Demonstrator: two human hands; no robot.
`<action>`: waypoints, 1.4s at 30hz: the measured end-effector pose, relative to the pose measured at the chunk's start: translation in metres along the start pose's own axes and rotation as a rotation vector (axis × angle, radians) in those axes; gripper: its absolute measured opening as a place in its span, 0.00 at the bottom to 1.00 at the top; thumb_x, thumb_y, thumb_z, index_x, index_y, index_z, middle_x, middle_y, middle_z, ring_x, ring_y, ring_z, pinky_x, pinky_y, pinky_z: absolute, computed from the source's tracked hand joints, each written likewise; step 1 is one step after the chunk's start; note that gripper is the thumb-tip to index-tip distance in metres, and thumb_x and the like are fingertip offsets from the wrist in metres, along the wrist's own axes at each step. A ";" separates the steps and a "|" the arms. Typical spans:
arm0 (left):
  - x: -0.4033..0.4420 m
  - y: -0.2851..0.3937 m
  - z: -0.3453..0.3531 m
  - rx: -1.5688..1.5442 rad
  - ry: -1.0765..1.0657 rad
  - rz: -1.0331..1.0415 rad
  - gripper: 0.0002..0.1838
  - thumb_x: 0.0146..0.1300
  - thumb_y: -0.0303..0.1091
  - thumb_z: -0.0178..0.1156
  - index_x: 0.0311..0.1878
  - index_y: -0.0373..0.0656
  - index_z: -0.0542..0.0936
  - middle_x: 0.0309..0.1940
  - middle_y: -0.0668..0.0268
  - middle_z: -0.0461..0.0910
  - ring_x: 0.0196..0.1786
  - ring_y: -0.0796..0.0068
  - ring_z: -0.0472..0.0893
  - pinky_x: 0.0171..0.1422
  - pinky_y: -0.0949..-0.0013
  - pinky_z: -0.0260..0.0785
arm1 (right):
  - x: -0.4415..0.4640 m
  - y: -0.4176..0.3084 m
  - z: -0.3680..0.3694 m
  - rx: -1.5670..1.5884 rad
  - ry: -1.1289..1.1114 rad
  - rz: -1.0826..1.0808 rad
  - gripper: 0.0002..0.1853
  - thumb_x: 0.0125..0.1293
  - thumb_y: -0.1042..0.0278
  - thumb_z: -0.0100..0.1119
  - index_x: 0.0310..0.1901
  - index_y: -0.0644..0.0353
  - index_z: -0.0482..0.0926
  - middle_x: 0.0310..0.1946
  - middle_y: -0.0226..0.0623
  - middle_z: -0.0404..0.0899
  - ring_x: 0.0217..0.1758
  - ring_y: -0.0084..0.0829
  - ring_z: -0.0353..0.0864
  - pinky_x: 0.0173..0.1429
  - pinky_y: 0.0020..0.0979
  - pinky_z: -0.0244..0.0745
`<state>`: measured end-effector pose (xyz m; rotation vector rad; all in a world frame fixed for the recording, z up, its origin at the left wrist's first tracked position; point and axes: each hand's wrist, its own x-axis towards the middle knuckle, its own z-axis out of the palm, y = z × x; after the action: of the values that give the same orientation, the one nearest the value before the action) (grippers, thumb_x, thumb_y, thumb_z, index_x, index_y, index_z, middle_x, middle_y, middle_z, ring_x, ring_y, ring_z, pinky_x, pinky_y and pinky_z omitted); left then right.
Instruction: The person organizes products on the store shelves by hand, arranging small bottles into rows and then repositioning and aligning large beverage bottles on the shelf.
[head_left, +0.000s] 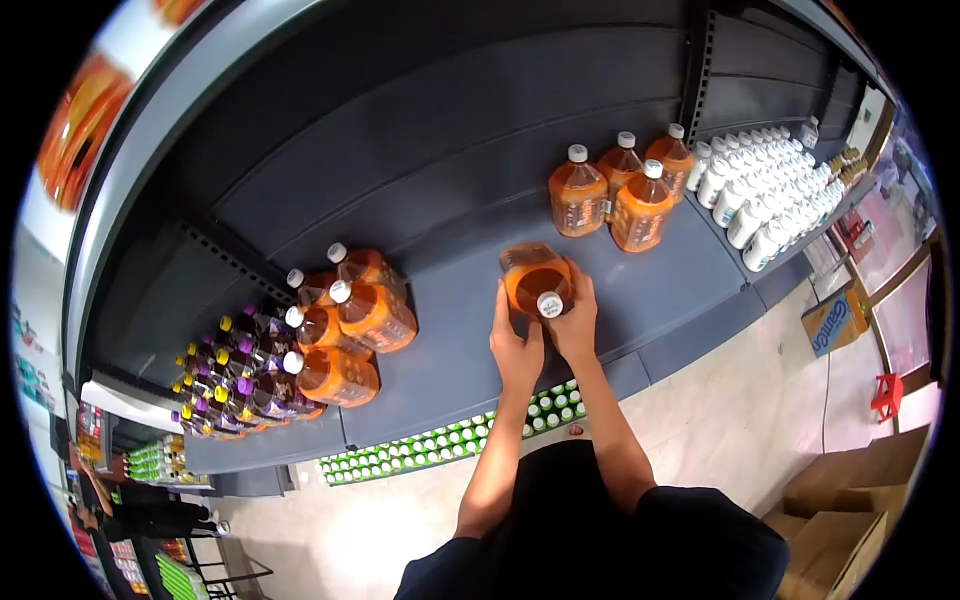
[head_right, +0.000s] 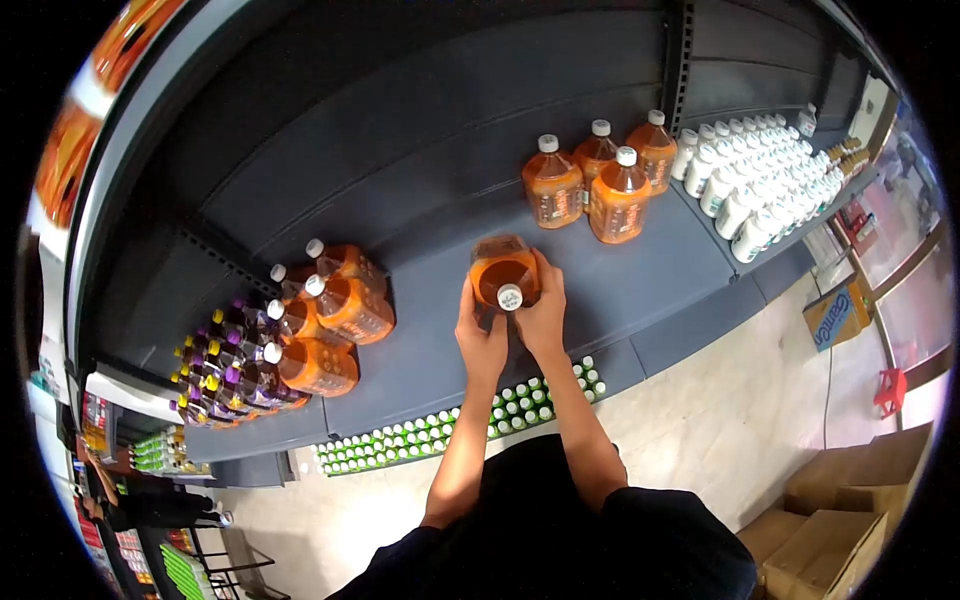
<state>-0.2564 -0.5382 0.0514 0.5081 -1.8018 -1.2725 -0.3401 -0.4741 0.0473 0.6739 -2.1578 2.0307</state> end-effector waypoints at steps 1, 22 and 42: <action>-0.003 0.003 -0.008 -0.016 -0.003 -0.002 0.37 0.65 0.15 0.59 0.79 0.35 0.66 0.73 0.48 0.75 0.72 0.56 0.78 0.73 0.59 0.72 | -0.008 -0.004 0.003 -0.018 -0.002 0.002 0.46 0.48 0.81 0.80 0.72 0.61 0.72 0.59 0.44 0.76 0.63 0.45 0.80 0.67 0.39 0.78; -0.072 0.026 -0.206 0.140 0.294 0.080 0.28 0.74 0.25 0.61 0.75 0.30 0.71 0.67 0.47 0.81 0.67 0.63 0.81 0.70 0.62 0.72 | -0.146 -0.095 0.109 0.255 -0.343 0.154 0.45 0.48 0.90 0.79 0.71 0.67 0.72 0.62 0.40 0.75 0.64 0.39 0.84 0.64 0.35 0.87; -0.063 0.003 -0.256 0.211 0.362 0.104 0.22 0.76 0.27 0.61 0.70 0.31 0.76 0.64 0.51 0.80 0.66 0.63 0.80 0.71 0.61 0.72 | -0.162 -0.118 0.144 -0.092 -0.333 -0.033 0.47 0.44 0.61 0.89 0.70 0.52 0.78 0.56 0.38 0.81 0.58 0.42 0.86 0.61 0.41 0.82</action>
<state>-0.0108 -0.6349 0.0596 0.7037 -1.6363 -0.8596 -0.1180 -0.5757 0.0813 1.0945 -2.3752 1.9005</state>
